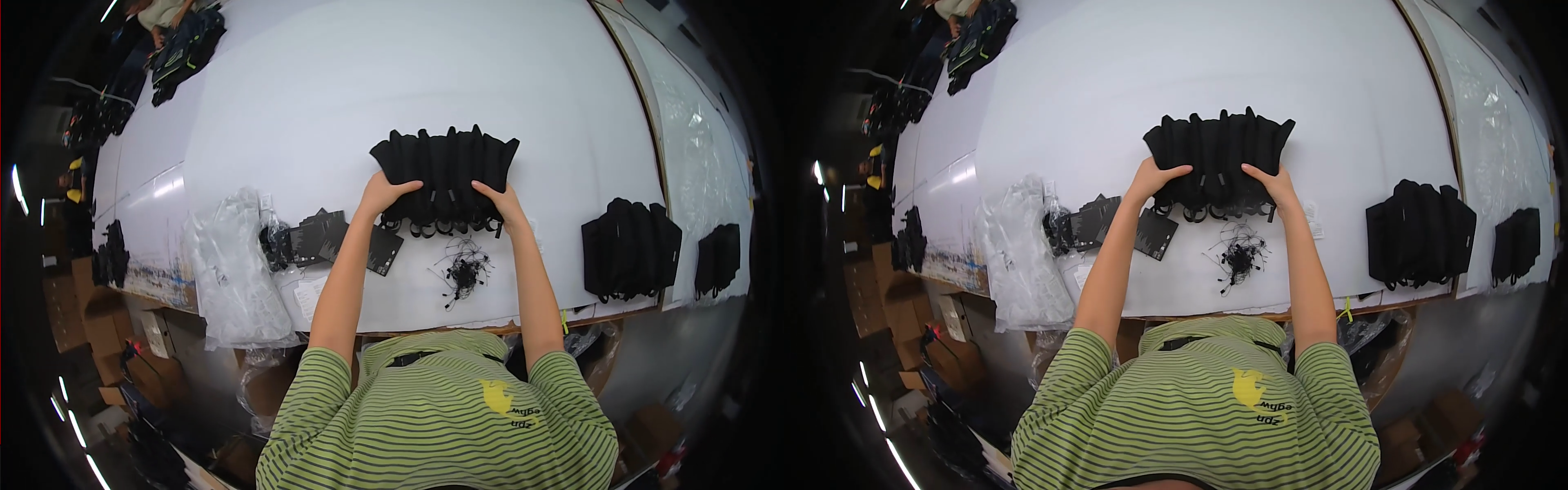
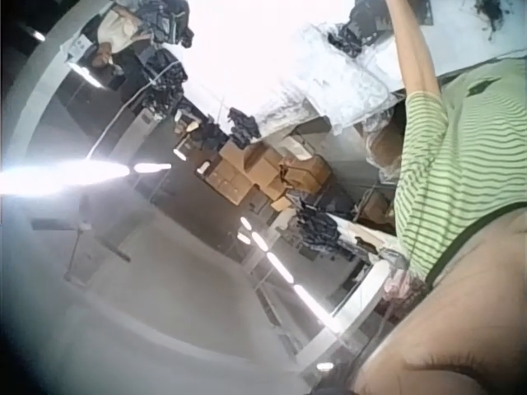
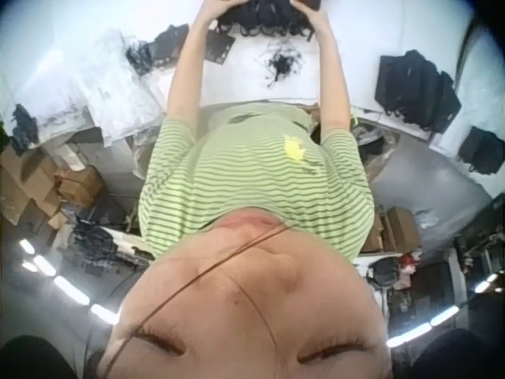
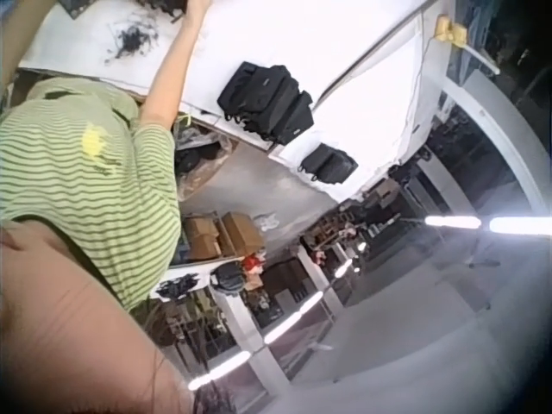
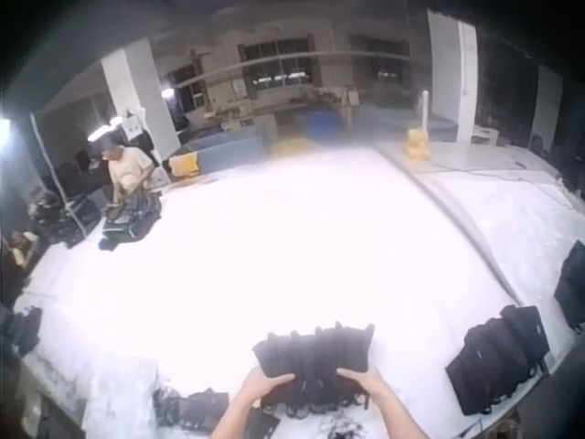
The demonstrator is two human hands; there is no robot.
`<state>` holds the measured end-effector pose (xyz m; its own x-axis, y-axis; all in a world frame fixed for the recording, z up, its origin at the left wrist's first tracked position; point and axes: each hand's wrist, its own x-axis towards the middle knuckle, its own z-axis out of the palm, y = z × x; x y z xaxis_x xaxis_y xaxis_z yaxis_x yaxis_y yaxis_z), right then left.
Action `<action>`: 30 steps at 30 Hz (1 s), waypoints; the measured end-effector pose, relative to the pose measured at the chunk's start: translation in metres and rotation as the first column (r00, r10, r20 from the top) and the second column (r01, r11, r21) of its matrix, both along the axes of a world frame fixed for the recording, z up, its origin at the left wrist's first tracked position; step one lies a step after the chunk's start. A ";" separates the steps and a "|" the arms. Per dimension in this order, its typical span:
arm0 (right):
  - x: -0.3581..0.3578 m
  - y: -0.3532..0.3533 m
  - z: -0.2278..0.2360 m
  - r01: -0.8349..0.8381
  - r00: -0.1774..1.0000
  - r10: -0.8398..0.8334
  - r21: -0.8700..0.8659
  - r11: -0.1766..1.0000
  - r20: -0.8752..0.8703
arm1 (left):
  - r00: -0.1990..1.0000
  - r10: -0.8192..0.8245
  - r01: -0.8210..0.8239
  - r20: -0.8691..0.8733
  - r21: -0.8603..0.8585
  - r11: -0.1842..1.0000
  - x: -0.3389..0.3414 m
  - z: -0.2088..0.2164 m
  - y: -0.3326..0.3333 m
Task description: Organizing and packing black soft-shell cases and accessories into a large cardboard shipping box lined with plastic.
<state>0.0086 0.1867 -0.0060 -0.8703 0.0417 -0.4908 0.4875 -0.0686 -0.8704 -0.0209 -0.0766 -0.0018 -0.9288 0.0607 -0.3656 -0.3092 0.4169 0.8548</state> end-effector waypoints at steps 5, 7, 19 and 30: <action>0.003 -0.013 0.020 -0.038 0.999 0.035 -0.106 0.994 -0.030 | 0.989 0.116 -0.105 -0.091 0.117 0.988 0.010 0.018 -0.014; 0.006 -0.029 0.029 -0.050 0.991 0.043 -0.052 0.997 -0.126 | 0.977 0.131 -0.114 -0.168 0.108 0.988 0.026 0.046 -0.027; 0.134 -0.190 0.108 -0.553 0.784 0.516 -0.008 0.833 -0.345 | 0.716 0.594 -0.611 -0.367 0.082 0.787 0.329 0.137 -0.169; 0.376 -0.441 0.018 -0.965 0.189 0.926 -0.112 0.236 0.326 | 0.134 0.983 -0.967 0.123 0.232 0.103 0.679 -0.016 -0.236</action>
<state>0.3850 -0.2544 0.0125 -0.1158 -0.6525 -0.7489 0.3161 0.6906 -0.6505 0.6581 -0.3130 -0.0177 -0.2622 -0.8519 -0.4533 -0.2605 -0.3898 0.8833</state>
